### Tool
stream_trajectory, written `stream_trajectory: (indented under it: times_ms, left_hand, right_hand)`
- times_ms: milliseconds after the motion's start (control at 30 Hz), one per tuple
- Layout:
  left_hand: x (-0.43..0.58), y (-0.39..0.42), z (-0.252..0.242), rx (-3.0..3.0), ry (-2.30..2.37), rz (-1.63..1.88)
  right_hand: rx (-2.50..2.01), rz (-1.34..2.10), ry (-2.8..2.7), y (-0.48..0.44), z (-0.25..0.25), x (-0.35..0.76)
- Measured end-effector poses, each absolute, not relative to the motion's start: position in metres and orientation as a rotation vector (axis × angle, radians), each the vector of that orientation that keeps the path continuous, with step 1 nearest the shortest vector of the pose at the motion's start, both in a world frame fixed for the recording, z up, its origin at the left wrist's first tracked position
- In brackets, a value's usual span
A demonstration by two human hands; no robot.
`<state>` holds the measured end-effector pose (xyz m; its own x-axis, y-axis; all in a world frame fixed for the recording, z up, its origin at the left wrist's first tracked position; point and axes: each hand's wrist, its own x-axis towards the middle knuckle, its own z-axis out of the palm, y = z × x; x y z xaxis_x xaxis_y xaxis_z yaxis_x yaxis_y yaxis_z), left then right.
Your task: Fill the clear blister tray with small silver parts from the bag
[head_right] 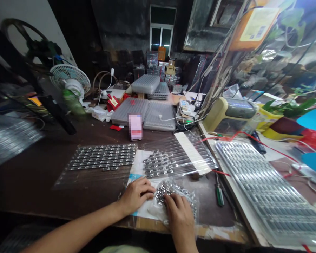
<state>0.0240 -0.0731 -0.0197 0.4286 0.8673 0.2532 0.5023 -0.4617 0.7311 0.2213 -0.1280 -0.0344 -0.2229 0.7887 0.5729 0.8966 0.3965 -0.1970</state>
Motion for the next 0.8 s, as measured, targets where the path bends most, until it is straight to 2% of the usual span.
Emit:
stream_trajectory:
  times_ms: [500, 800]
  left_hand:
    - [0.019, -0.066, -0.018, 2.037, 1.099, 0.873]
    - [-0.072, -0.023, -0.011, 2.183, 1.809, 0.94]
  right_hand:
    - [-1.394, -0.011, -1.938, -0.121, -0.029, 0.211]
    - [-1.475, 0.08, -2.005, -0.104, -0.029, 0.168]
